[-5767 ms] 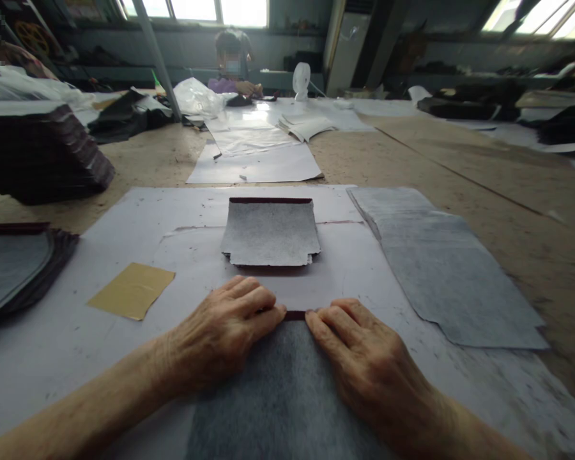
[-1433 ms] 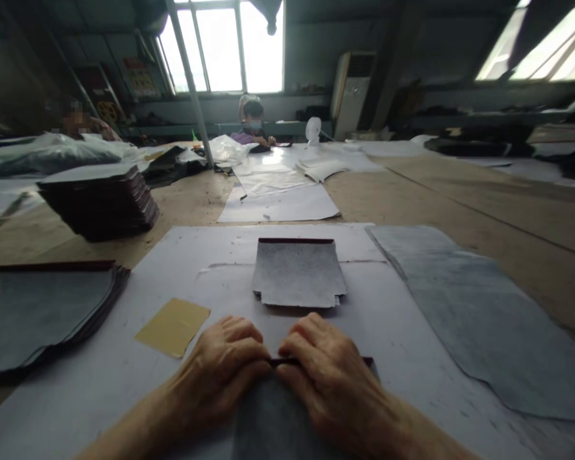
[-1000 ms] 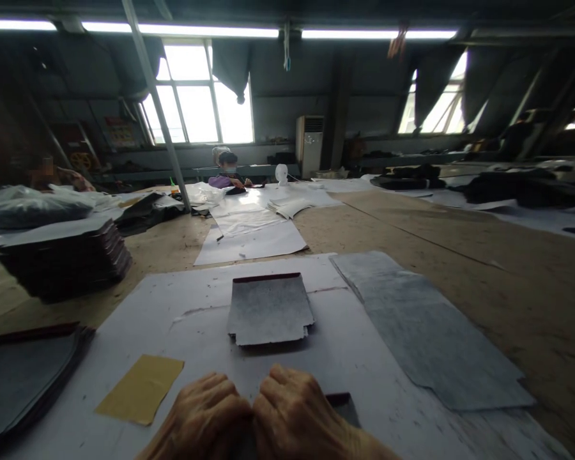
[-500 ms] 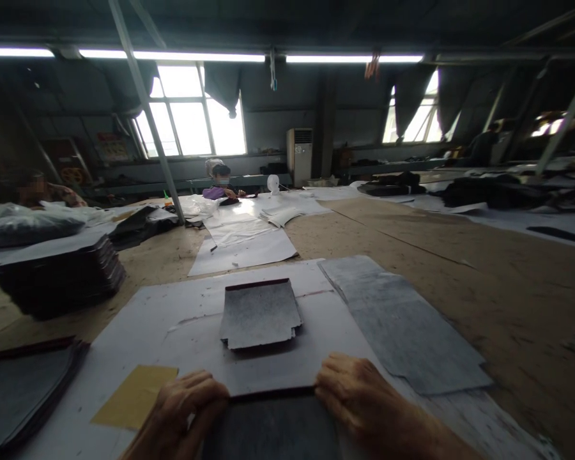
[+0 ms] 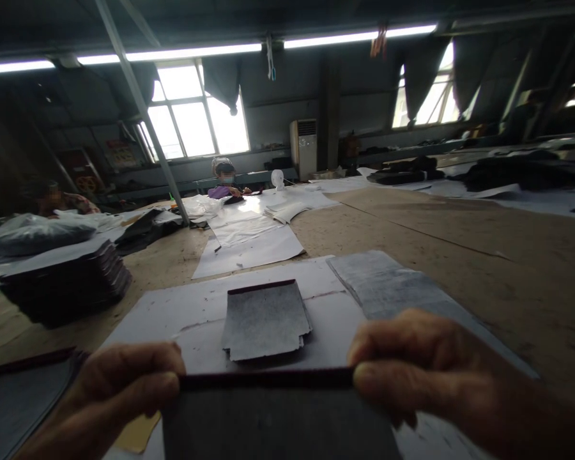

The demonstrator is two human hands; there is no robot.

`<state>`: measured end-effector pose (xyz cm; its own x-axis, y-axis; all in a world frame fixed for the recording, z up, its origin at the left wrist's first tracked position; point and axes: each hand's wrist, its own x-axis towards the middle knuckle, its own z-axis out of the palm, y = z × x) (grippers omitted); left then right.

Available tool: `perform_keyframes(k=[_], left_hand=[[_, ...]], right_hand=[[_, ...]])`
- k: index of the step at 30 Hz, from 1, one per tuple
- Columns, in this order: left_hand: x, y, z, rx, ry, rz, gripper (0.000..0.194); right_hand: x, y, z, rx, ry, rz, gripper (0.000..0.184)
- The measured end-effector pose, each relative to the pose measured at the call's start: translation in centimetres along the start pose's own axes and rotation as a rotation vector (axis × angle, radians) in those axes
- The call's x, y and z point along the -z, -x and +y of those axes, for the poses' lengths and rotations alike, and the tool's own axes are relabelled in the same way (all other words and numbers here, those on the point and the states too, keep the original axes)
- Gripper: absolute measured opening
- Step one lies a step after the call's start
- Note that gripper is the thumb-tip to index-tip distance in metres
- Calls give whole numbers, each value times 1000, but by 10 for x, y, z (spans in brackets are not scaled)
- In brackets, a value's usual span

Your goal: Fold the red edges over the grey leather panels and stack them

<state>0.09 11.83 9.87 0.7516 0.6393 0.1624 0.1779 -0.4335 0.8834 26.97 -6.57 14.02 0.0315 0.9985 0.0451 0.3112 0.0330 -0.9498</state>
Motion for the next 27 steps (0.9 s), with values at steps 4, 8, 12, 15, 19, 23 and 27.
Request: perform_keyframes(k=[4,8,12,15,19,23,27], left_hand=[[6,-69,8,25,-73,49,30],[-4,-125,-25,74,-157,54,32],[-13,-138,-52,88,-264,86,34],[-15,-136,-57,73,-356,151,31],[-19,-135,-59,41,-453,265,27],[-25,-133,-68,18,-505,388,23],[-28,-133,-77,-5,-505,501,23]], right_hand=[[29,-67,14,-15,-2,10,19],[39,-132,62,-127,186,60,24],[39,-153,89,-175,403,107,25],[35,-153,89,-153,549,173,23],[27,-153,85,-131,711,292,21],[19,-156,85,-116,829,379,20],[13,-161,91,-109,888,420,21]])
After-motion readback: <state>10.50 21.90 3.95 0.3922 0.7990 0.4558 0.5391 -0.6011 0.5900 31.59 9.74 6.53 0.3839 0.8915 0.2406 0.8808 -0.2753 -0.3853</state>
